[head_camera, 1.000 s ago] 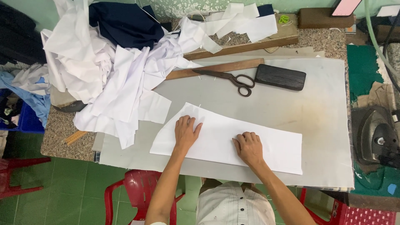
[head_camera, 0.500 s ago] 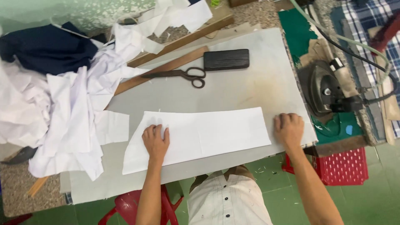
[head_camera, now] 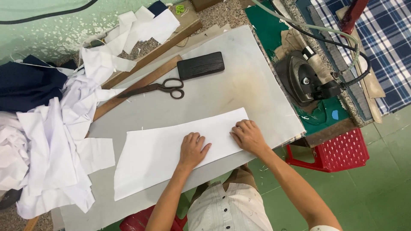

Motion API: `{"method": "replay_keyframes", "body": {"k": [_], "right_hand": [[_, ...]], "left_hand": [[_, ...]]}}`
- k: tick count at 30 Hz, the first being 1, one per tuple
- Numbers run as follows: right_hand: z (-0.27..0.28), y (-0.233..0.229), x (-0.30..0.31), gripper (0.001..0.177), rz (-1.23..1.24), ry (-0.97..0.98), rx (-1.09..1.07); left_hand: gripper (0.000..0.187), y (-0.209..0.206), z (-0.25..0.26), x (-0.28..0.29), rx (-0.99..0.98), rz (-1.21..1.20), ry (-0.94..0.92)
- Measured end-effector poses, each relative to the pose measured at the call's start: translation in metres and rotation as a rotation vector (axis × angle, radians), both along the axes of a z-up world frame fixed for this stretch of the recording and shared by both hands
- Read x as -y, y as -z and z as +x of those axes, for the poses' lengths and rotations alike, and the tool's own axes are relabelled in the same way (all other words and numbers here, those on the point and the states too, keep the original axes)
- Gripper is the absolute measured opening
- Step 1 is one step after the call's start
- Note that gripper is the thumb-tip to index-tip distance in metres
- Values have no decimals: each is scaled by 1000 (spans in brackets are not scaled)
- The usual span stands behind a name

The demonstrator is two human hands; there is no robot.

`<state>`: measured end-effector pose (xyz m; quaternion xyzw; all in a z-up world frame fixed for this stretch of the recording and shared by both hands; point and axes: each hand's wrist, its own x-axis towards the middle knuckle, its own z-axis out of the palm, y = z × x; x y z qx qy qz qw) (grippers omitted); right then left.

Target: The person irons a white fabric piece on a table, trims its edges with scissors, and then folds it. The person repeats the ironing and cutting process on another piece of white fabric.

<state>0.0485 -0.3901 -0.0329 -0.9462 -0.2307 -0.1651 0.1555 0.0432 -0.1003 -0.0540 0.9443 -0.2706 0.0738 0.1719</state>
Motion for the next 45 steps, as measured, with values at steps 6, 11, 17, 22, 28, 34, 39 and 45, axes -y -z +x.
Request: {"method": "replay_keyframes", "body": {"k": [6, 11, 17, 22, 28, 34, 39, 45], "right_hand": [[9, 15, 5, 23, -88, 183, -23], [4, 10, 13, 30, -119, 229, -34], [1, 2, 18, 36, -168, 205, -89], [1, 5, 27, 36, -146, 200, -74], [23, -24, 125, 34, -150, 371, 115], [46, -82, 241, 92, -698, 593, 118], [66, -90, 279, 47, -408, 292, 54], [164, -83, 304, 87, 53, 380, -732]], "left_hand": [[39, -3, 12, 25, -52, 25, 42], [36, -3, 10, 31, -40, 15, 113], [37, -5, 11, 44, -47, -37, 162], [37, -8, 14, 46, -50, -39, 172], [34, -46, 72, 42, -19, -52, 136], [60, -55, 192, 76, 80, 178, -96], [72, -59, 271, 117, -472, 364, -242], [70, -38, 257, 163, -260, 445, -301]]}}
